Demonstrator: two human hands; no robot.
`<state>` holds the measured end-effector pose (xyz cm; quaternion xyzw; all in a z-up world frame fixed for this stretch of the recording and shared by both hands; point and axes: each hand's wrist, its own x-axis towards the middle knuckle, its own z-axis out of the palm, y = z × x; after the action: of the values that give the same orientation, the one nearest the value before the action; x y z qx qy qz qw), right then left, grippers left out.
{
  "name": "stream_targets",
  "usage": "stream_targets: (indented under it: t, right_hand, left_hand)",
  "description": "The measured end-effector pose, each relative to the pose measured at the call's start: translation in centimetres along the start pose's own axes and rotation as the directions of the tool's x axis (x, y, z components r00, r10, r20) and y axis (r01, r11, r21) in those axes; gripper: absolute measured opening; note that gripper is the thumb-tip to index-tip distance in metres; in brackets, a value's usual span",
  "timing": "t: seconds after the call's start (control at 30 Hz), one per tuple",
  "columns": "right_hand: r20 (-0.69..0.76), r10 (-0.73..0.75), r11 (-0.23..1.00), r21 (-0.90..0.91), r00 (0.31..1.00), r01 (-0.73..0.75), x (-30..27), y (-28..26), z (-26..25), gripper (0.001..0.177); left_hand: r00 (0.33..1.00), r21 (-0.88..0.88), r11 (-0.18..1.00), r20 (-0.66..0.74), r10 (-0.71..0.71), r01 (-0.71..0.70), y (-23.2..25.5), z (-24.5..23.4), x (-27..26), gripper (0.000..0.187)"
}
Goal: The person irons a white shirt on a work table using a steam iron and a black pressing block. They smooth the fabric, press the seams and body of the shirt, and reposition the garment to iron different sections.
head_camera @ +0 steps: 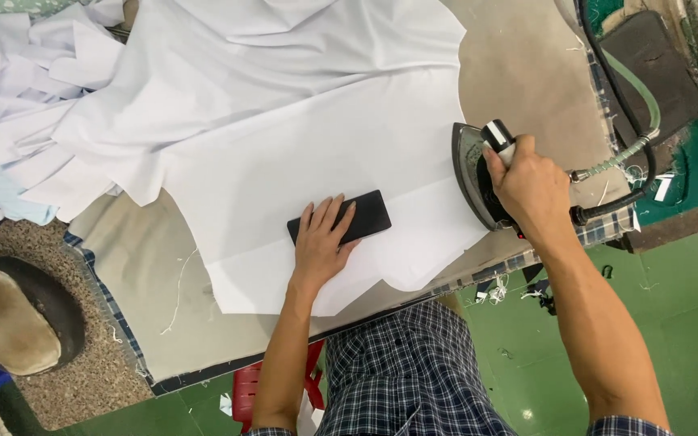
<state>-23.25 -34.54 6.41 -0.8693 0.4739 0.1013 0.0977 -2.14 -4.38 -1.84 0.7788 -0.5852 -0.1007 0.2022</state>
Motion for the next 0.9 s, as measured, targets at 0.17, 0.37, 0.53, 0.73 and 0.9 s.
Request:
stream_targets:
  t: [0.17, 0.37, 0.53, 0.73, 0.9]
  right_hand:
    - [-0.023, -0.017, 1.0, 0.003, 1.0, 0.017, -0.2, 0.3, -0.6, 0.056]
    - [-0.022, -0.041, 0.999, -0.005, 0.999, 0.041, 0.2, 1.7, 0.0, 0.059]
    - [-0.02, -0.018, 1.0, 0.004, 1.0, 0.018, 0.6, 3.1, 0.3, 0.06]
    - [0.136, 0.037, 0.992, 0.118, 0.99, -0.054, 1.0, 3.2, -2.5, 0.055]
    - [0.144, -0.065, 0.996, 0.074, 0.988, 0.054, -0.6, -1.0, -4.6, 0.051]
  left_hand:
    - [1.0, 0.003, 1.0, -0.015, -0.004, 0.004, 0.0, 0.3, -0.1, 0.072]
    - [1.0, -0.012, 1.0, -0.01, -0.019, 0.019, 0.1, 0.3, 0.0, 0.069]
    - [0.999, -0.01, 0.999, -0.002, -0.036, 0.036, -0.1, 0.1, -0.4, 0.068]
    - [0.975, 0.166, 0.961, -0.043, -0.217, 0.221, -1.9, -4.1, -5.0, 0.057]
    - [0.785, 0.135, 0.784, -0.26, -0.562, 0.606, -4.2, -5.6, -12.1, 0.063]
